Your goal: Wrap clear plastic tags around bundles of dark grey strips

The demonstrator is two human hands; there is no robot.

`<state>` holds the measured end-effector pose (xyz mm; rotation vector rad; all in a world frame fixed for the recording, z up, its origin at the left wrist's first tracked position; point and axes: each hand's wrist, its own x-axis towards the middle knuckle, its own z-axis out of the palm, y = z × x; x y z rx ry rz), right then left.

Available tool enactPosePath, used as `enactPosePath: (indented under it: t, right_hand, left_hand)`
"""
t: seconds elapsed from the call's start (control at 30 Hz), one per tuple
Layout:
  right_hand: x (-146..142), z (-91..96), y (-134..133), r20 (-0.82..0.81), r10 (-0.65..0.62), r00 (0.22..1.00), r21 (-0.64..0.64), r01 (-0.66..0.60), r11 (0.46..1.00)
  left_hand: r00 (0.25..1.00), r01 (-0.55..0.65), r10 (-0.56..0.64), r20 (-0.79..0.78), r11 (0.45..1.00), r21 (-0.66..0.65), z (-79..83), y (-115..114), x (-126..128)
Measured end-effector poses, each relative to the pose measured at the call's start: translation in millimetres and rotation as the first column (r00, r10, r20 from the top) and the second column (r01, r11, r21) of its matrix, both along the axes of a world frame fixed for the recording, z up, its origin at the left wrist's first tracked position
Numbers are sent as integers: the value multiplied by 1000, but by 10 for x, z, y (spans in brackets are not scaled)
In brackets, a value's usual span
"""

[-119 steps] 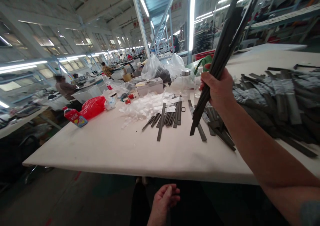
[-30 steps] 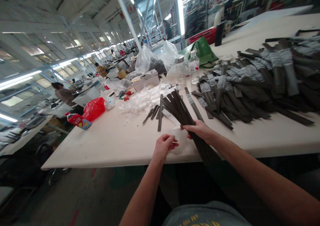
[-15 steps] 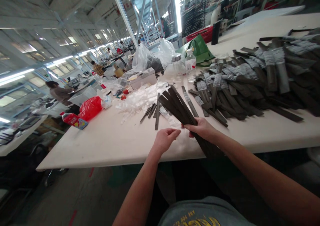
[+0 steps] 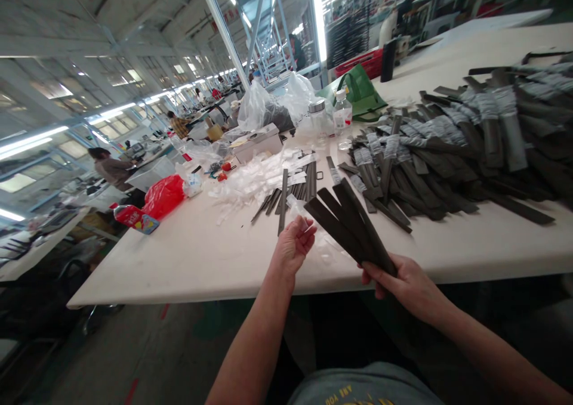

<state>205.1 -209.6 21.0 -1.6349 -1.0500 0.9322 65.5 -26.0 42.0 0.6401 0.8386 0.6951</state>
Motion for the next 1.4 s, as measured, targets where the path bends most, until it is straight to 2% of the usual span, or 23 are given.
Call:
enactPosePath:
  t: [0.17,0.43,0.77,0.9,1.03,1.13,1.2,1.27,1.3,1.33,1.4]
  right_hand:
    - [-151,-149,-256,38,29,999,-64,-27,998]
    - [-141,-222,-251,262,2,965,-89,23,996]
    - [-176,-256,-269,256,-53,965,-67,72,995]
    - [-157,-311,-292,344,-88,935,-57,115,992]
    - [-153,-337,-288,484,-139,864,-48,185,982]
    - [-170,-262,-208,336,-124,934,-38,145,989]
    - [-174,-187,-126,185,-135,973,-12,139,990]
    - [-167,-123,-51,92,-172,981,30,170,985]
    - [-163,-101,-23,70,-191,979,43,188,981]
    - [-159,-86,-5,57,-202,978,48,200,979]
    - [-161,-77,9,44,-198,979,39,196,980]
  left_hand:
    - [1000,0,0,23,1000,-17,54,-46,65]
    - [998,-28,28,49,1000,0,80,-93,111]
    - [1000,2,-4,26,998,70,-53,-143,106]
    - [999,37,-33,-32,990,139,-72,-126,91]
    - [990,57,-17,-138,956,287,-101,-149,99]
    - [978,138,-82,-190,942,307,-189,-332,138]
    - [950,275,-211,-231,915,297,-256,-508,171]
    - [905,409,-343,-253,864,293,-286,-636,202]
    - [901,424,-365,-236,859,288,-279,-658,215]
    - [918,391,-348,-192,877,278,-256,-646,227]
    - [977,214,-205,-62,944,252,-177,-544,245]
